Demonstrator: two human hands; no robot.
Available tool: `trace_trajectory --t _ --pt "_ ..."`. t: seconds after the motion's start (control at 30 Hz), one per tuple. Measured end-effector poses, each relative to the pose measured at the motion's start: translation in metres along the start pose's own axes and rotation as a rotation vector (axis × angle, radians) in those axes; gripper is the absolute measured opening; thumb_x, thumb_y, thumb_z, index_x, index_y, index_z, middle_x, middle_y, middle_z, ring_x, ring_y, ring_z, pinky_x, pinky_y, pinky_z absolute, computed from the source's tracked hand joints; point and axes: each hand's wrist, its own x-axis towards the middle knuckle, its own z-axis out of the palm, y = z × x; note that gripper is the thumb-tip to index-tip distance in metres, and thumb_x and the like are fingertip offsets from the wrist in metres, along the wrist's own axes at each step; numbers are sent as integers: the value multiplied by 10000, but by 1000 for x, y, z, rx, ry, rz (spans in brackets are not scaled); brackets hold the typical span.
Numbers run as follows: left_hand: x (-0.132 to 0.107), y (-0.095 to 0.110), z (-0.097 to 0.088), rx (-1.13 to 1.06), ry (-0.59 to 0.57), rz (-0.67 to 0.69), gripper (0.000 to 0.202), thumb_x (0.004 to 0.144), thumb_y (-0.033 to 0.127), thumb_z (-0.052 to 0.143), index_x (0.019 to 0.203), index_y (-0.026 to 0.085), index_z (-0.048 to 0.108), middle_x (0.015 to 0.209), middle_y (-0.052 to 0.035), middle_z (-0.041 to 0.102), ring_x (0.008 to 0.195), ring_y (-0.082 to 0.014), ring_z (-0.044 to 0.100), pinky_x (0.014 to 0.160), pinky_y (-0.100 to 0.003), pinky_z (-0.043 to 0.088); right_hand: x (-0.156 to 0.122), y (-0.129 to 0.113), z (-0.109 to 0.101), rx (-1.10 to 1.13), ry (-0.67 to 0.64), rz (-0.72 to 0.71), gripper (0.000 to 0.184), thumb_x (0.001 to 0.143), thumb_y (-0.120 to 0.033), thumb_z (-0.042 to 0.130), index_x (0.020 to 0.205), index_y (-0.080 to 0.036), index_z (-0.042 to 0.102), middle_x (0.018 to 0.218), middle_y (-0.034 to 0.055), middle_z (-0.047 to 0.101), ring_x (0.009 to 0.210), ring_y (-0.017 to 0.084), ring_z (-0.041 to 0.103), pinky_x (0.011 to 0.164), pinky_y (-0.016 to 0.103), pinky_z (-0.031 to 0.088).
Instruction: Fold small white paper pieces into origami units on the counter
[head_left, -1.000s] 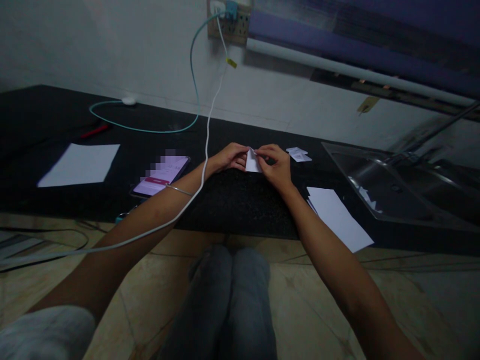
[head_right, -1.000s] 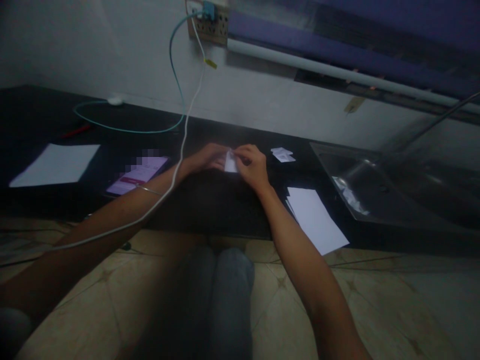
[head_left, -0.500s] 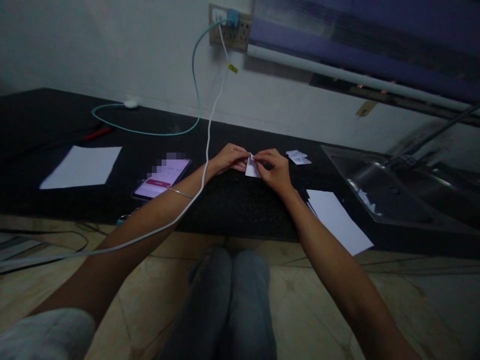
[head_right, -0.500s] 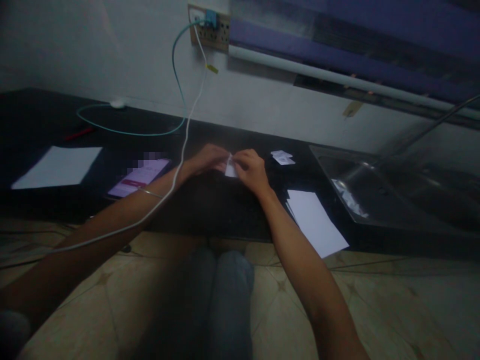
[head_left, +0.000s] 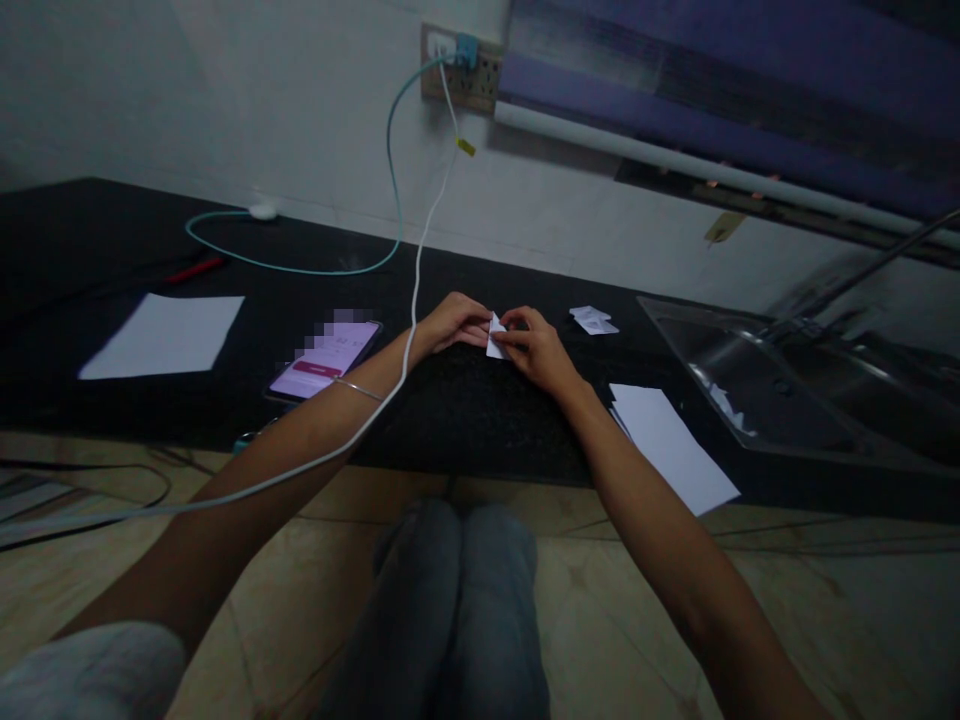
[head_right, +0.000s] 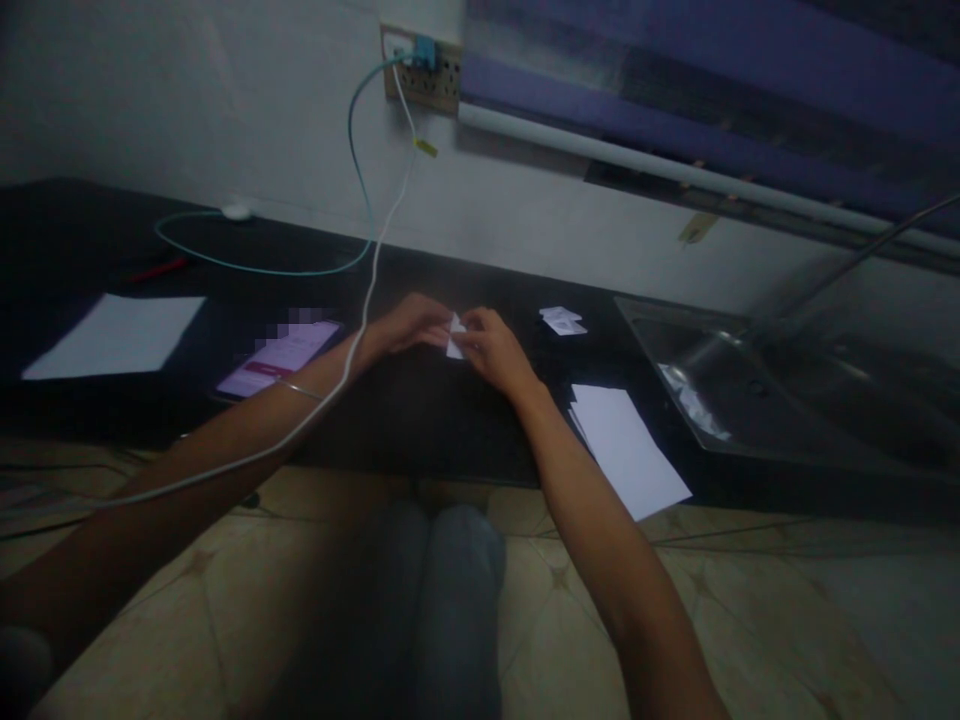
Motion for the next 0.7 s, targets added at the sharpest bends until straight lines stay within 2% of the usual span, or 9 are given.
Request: trace_trajectory --t 0.1,0.2,0.33,0.5,0.6,0.7 --pt "2 -2 -4 -14 -28 2 155 844 227 671 762 95 681 699 -93 715 643 -176 719 647 -284 593 0 2 0 4 -5 -1 179 925 -234 637 1014 -270 788 1150 96 628 1054 245 585 919 441 519" --pt "1 -2 -3 45 -24 37 201 830 292 753 799 101 702 724 -85 725 661 -150 709 652 -248 578 -1 4 -1 16 -4 -11 182 929 -244 637 1023 -281 789 1151 91 628 1062 243 585 923 439 516" --pt "-5 4 4 176 44 70 246 803 297 810 722 97 692 656 -59 695 620 -109 661 618 -203 541 0 3 -1 46 2 -17 173 934 -265 640 1015 -280 792 1142 92 631 1070 246 589 919 435 515" --pt "-10 14 11 295 54 135 255 841 259 771 671 89 685 609 -51 665 571 -98 620 576 -197 510 1 -1 0 95 0 29 153 917 -301 672 1005 -286 795 1150 89 638 1059 248 595 921 453 519" --pt "-9 15 12 372 93 196 220 869 212 726 692 85 693 607 -47 664 565 -93 611 561 -182 490 3 1 2 198 109 153 194 876 -386 720 1018 -274 790 1151 82 650 1030 237 613 879 432 537" --pt "-6 13 12 441 120 265 212 887 206 688 718 80 708 624 -50 677 581 -93 614 565 -177 483 5 8 6 355 276 380 343 832 -477 739 1076 -237 763 1121 88 683 983 226 638 811 387 550"
